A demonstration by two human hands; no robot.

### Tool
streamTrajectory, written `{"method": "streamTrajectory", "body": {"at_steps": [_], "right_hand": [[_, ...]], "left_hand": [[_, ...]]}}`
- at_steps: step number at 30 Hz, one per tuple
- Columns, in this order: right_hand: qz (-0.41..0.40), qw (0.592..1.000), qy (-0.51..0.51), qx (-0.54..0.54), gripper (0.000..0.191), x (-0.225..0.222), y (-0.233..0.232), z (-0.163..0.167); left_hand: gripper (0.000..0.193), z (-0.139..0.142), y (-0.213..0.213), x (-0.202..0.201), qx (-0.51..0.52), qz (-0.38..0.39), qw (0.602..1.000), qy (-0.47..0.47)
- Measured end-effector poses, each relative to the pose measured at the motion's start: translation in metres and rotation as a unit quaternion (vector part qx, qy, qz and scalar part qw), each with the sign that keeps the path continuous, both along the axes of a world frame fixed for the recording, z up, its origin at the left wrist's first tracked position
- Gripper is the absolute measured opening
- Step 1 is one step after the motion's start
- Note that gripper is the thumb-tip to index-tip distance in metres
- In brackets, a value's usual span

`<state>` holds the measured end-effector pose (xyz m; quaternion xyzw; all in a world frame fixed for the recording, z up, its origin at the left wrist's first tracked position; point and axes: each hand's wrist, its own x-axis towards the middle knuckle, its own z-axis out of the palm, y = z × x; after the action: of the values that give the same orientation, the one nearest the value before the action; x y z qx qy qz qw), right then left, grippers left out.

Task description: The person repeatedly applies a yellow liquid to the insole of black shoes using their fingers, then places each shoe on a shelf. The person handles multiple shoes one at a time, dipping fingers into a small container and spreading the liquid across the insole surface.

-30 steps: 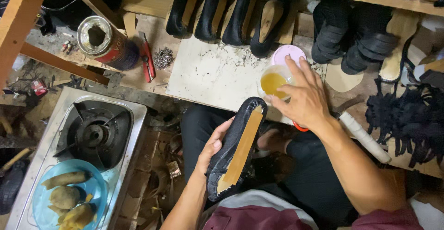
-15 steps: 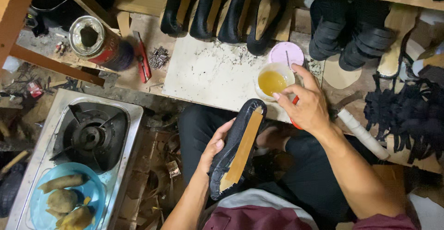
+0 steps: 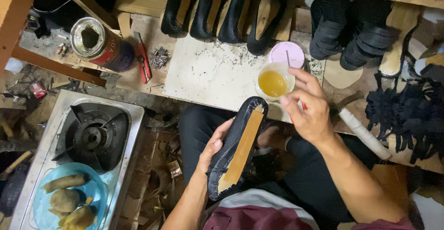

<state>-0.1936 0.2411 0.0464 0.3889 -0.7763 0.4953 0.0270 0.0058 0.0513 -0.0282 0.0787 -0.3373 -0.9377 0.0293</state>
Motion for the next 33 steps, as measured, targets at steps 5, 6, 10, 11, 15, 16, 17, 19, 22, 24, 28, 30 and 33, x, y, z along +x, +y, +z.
{"method": "streamTrajectory", "body": {"at_steps": [5, 6, 10, 11, 15, 16, 17, 19, 22, 24, 28, 30, 33], "right_hand": [[0.046, 0.998, 0.014, -0.038, 0.025, 0.029, 0.0, 0.003], [0.054, 0.998, 0.011, -0.038, 0.025, 0.034, 0.001, 0.003], [0.058, 0.998, -0.004, -0.035, 0.028, 0.044, 0.004, 0.003], [0.057, 0.998, -0.004, -0.034, 0.028, 0.045, 0.004, 0.002], [0.051, 0.998, -0.006, -0.03, 0.029, 0.048, 0.006, 0.0], [0.048, 0.998, -0.006, -0.029, 0.029, 0.049, 0.007, -0.001], [0.049, 0.998, -0.012, -0.032, 0.029, 0.05, 0.007, -0.002], [0.052, 0.998, -0.024, -0.038, 0.028, 0.052, 0.007, -0.004], [0.05, 0.998, 0.012, -0.034, 0.028, 0.054, 0.007, -0.005], [0.057, 0.998, 0.005, -0.04, 0.028, 0.056, 0.007, -0.005], [0.079, 0.995, -0.013, -0.064, 0.029, 0.059, 0.008, -0.004], [0.079, 0.995, -0.017, -0.067, 0.029, 0.06, 0.008, -0.004], [0.075, 0.995, -0.014, -0.066, 0.03, 0.061, 0.008, -0.005]], "left_hand": [[0.096, 0.0, 0.003, -0.002, 0.015, -0.007, 1.0, -0.003], [0.096, 0.0, 0.004, -0.002, 0.017, -0.011, 1.0, -0.004], [0.096, 0.001, 0.006, -0.002, 0.016, -0.015, 1.0, -0.005], [0.096, 0.001, 0.006, -0.002, 0.014, -0.017, 1.0, -0.001], [0.095, 0.0, 0.006, -0.002, 0.024, -0.014, 1.0, -0.009], [0.095, 0.0, 0.007, -0.002, 0.021, -0.014, 1.0, -0.008], [0.094, -0.001, 0.007, -0.002, 0.018, -0.013, 1.0, -0.008], [0.094, -0.002, 0.007, -0.002, 0.019, -0.014, 1.0, -0.009], [0.093, -0.005, 0.008, -0.001, 0.031, -0.018, 0.999, -0.014], [0.092, -0.006, 0.007, -0.001, 0.037, -0.018, 0.999, -0.021], [0.091, -0.007, 0.007, -0.001, 0.036, -0.014, 0.999, -0.02], [0.091, -0.006, 0.006, -0.001, 0.039, -0.014, 0.999, -0.021], [0.091, -0.002, 0.007, -0.001, 0.055, -0.02, 0.998, -0.02]]}}
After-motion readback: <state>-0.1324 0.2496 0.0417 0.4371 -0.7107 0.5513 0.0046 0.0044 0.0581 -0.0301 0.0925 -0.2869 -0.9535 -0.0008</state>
